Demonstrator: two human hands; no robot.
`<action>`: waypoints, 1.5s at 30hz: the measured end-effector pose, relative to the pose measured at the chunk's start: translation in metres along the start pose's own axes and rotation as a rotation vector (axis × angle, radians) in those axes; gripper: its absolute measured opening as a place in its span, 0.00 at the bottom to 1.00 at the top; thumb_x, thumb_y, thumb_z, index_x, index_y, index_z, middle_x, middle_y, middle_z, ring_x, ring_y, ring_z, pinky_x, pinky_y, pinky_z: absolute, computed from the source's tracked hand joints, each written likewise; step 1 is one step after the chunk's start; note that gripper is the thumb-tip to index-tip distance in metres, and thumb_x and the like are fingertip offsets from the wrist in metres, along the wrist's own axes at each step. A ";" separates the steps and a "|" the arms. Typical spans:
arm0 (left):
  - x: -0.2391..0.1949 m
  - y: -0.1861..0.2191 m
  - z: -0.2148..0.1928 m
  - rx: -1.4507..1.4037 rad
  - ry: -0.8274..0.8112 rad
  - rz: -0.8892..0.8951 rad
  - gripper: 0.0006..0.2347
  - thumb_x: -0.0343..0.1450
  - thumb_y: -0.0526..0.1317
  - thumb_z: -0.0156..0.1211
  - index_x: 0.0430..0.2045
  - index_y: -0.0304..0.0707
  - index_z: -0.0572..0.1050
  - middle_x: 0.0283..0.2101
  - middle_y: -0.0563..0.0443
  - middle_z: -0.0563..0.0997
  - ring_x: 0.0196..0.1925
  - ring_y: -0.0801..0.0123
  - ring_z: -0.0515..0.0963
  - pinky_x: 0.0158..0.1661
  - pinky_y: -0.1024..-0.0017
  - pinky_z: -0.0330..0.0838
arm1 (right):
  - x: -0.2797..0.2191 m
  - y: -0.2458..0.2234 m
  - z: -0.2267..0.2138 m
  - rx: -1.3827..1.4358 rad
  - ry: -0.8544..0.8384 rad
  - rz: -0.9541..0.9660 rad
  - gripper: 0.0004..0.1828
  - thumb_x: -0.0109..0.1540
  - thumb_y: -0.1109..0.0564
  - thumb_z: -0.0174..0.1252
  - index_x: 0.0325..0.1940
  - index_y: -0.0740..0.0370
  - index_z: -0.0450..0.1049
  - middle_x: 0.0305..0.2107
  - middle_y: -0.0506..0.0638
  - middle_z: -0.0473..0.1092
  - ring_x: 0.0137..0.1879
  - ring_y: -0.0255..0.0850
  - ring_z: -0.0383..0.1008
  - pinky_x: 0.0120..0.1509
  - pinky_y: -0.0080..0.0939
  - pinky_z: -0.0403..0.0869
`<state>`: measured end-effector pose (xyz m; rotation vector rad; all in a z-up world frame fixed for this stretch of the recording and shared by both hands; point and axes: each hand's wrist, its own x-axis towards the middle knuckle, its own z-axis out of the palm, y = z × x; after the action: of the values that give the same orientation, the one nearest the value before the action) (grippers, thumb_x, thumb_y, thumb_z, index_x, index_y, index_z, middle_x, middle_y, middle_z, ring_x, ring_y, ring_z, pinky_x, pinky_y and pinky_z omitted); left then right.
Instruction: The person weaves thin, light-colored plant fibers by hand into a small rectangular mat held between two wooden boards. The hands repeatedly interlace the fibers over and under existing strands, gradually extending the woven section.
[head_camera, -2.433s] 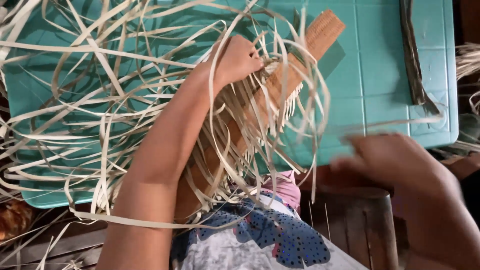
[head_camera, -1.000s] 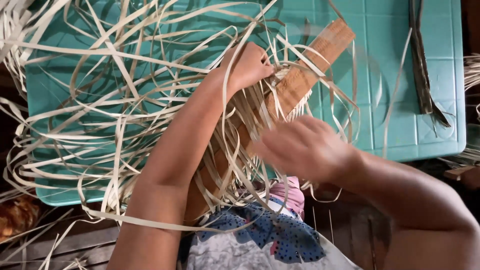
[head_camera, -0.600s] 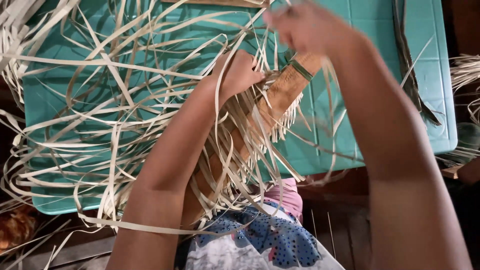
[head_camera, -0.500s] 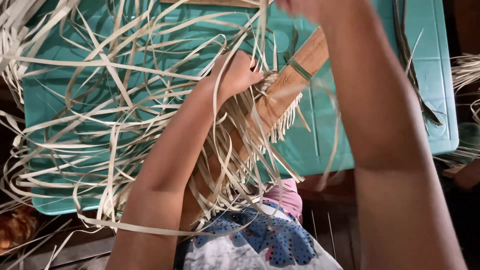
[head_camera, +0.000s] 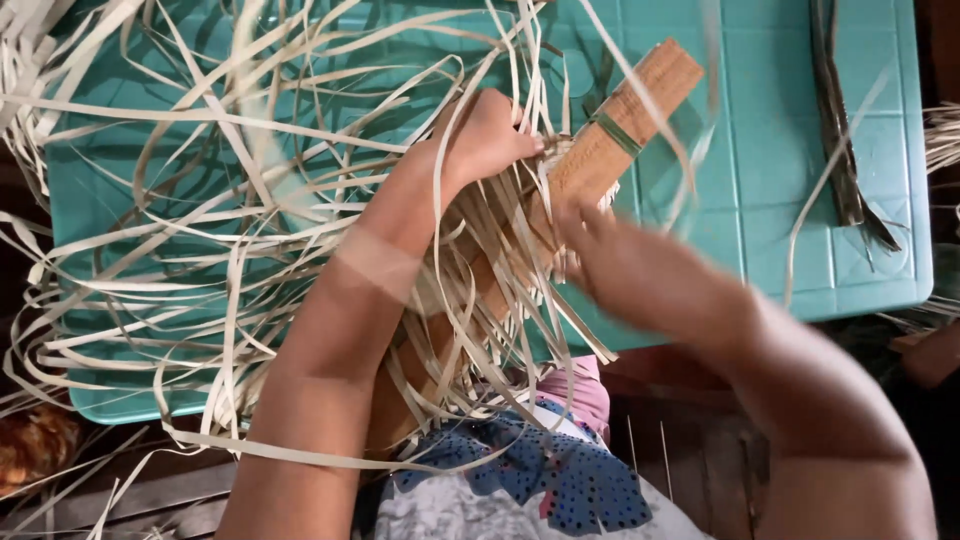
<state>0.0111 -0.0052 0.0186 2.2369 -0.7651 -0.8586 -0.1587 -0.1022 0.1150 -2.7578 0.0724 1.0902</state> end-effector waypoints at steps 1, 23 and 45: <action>-0.005 0.004 -0.003 -0.048 -0.030 -0.058 0.17 0.68 0.46 0.61 0.15 0.39 0.61 0.19 0.54 0.61 0.22 0.70 0.59 0.25 0.69 0.52 | -0.013 0.008 0.019 -0.047 0.083 -0.156 0.32 0.64 0.46 0.39 0.70 0.59 0.44 0.60 0.60 0.53 0.58 0.54 0.62 0.55 0.56 0.65; -0.071 -0.012 -0.012 0.056 0.383 0.292 0.15 0.69 0.37 0.58 0.47 0.29 0.73 0.40 0.34 0.79 0.39 0.51 0.80 0.34 0.56 0.76 | 0.118 0.044 0.015 0.123 0.777 -0.559 0.10 0.64 0.49 0.55 0.35 0.57 0.72 0.30 0.50 0.70 0.37 0.48 0.70 0.38 0.48 0.66; -0.459 -0.126 0.292 -0.743 1.077 -0.450 0.09 0.66 0.30 0.54 0.36 0.32 0.80 0.30 0.41 0.82 0.35 0.65 0.80 0.42 0.66 0.73 | 0.134 0.063 0.053 0.032 0.964 -0.583 0.10 0.65 0.47 0.63 0.42 0.54 0.74 0.28 0.50 0.69 0.39 0.50 0.73 0.43 0.49 0.73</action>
<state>-0.4500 0.2946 -0.0751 1.7765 0.5022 0.0166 -0.1030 -0.1524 -0.0233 -2.7037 -0.5368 -0.3907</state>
